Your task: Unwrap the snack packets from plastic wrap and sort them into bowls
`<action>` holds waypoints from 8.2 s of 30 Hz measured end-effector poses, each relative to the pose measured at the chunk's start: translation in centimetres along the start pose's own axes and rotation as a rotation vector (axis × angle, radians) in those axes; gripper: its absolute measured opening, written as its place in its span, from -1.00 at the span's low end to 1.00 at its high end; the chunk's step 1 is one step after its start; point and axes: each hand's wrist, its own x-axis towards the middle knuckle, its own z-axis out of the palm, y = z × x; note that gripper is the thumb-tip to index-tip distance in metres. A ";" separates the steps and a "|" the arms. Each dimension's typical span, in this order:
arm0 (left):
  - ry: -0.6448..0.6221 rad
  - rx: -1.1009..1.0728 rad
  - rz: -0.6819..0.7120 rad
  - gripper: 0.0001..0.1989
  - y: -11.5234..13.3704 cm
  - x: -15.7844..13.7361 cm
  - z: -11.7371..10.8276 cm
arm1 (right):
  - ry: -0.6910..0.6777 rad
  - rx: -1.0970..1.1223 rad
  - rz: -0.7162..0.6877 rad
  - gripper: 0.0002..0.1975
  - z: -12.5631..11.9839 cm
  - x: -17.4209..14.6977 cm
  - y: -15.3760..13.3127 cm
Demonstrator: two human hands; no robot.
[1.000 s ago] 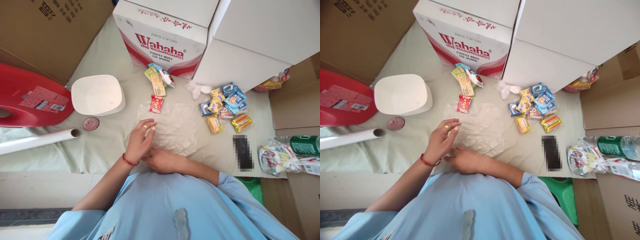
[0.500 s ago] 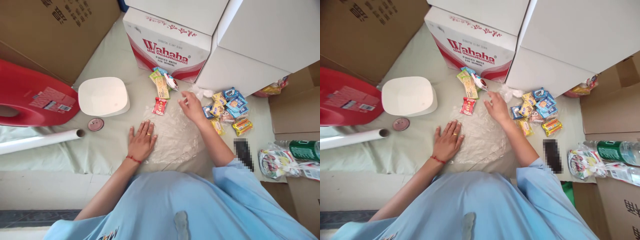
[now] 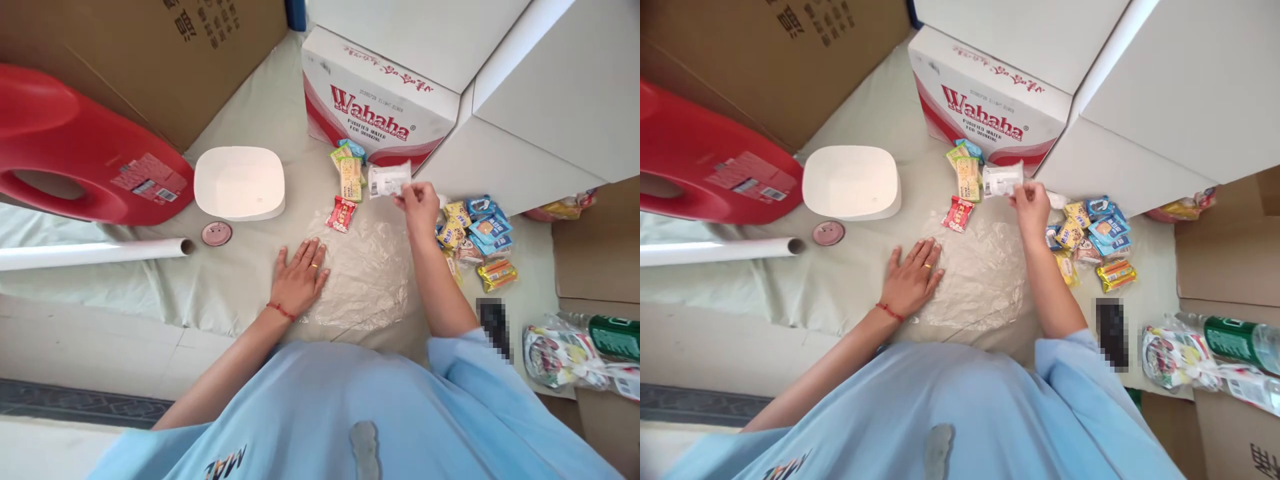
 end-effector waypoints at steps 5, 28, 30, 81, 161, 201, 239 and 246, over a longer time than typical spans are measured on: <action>-0.003 -0.039 0.009 -0.39 -0.1 0.1 0.1 | -0.219 0.216 0.365 -0.58 -2.1 -11.9 -0.7; -0.002 0.063 0.037 -0.40 -0.2 0.1 0.1 | -0.613 -0.332 -0.094 -0.57 -3.8 -13.5 -2.9; -0.006 0.061 0.036 -0.40 -0.2 0.2 0.1 | -0.616 -0.136 0.180 -0.54 -4.3 -13.6 -3.4; 0.036 0.006 0.026 -0.43 -1.1 -0.3 -0.1 | -0.609 -0.469 -0.405 -0.51 -4.5 -16.8 -1.5; 0.079 0.045 0.319 -0.73 2.8 0.8 0.3 | -1.068 -0.493 -0.440 -0.86 -2.0 -13.4 -6.2; 0.315 -0.291 0.278 -0.77 5.0 5.8 -7.2 | -0.916 -0.890 -0.138 -0.32 -3.8 -20.2 -3.4; 0.154 -0.251 0.331 -0.53 3.6 2.1 1.8 | -0.329 -0.370 -0.261 -0.69 -6.8 -17.5 -6.9; 0.257 -0.340 0.109 -0.64 2.0 0.7 0.3 | -0.697 -0.492 -0.197 -0.71 -0.9 -16.9 -4.1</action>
